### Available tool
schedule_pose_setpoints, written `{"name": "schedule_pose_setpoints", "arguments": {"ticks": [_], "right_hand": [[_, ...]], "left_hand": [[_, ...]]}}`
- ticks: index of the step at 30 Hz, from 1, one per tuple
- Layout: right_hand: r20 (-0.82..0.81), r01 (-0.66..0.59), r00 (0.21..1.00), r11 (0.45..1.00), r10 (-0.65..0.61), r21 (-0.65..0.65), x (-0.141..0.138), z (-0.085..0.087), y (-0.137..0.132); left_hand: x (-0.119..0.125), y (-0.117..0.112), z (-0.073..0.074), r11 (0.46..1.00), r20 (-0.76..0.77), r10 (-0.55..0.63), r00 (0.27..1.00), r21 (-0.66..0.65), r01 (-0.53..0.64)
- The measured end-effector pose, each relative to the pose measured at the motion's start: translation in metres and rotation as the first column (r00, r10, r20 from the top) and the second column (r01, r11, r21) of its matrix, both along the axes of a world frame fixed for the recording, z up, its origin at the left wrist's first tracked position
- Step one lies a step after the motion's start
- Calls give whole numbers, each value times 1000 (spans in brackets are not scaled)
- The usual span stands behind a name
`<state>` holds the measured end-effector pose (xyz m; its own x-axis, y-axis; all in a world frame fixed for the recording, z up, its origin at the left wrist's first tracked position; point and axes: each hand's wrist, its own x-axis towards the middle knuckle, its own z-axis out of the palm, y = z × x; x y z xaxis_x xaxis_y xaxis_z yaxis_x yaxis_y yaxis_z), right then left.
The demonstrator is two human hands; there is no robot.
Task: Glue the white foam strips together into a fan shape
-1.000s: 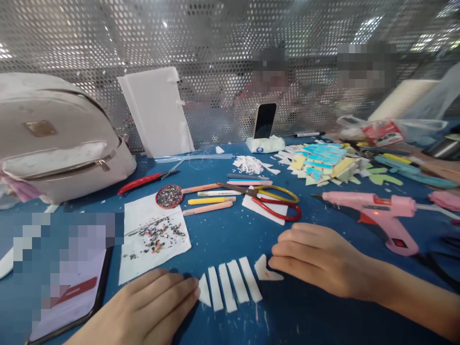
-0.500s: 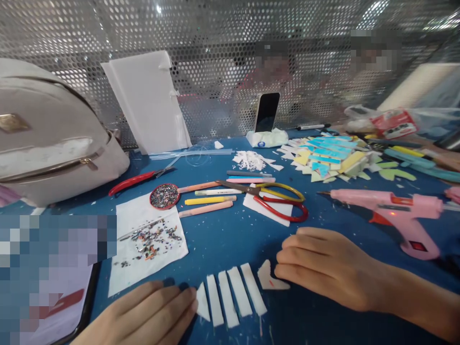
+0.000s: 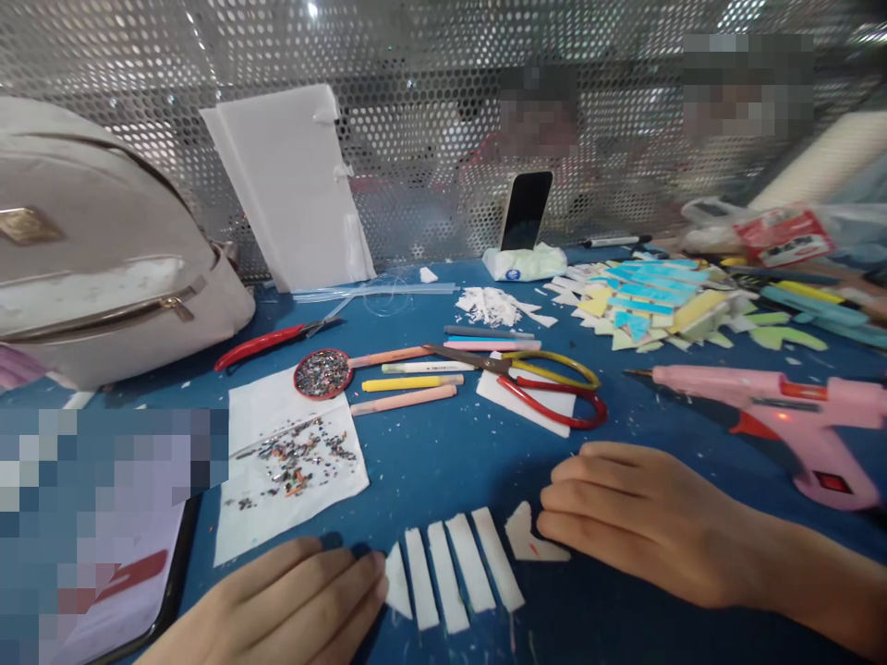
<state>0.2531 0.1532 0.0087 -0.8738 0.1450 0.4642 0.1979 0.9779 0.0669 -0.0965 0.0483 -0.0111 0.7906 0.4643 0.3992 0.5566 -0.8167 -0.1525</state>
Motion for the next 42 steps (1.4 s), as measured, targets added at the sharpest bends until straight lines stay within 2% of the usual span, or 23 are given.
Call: {"name": "schedule_pose_setpoints", "arguments": {"ticks": [5, 12, 28, 35, 42], "right_hand": [[19, -11, 1000, 998, 10, 62, -5, 9, 1], [35, -17, 999, 992, 12, 123, 2, 7, -1], [86, -23, 996, 995, 14, 99, 3, 6, -2], [75, -24, 997, 997, 18, 74, 0, 7, -2], [59, -26, 998, 997, 22, 66, 0, 9, -2]], "left_hand": [[2, 1, 3, 999, -11, -15, 1000, 30, 16], [2, -4, 4, 1000, -53, -6, 999, -3, 6], [3, -4, 9, 1000, -36, 14, 999, 9, -14], [3, -7, 6, 999, -27, 45, 999, 15, -45], [6, -5, 14, 998, -8, 19, 1000, 60, -19]]}}
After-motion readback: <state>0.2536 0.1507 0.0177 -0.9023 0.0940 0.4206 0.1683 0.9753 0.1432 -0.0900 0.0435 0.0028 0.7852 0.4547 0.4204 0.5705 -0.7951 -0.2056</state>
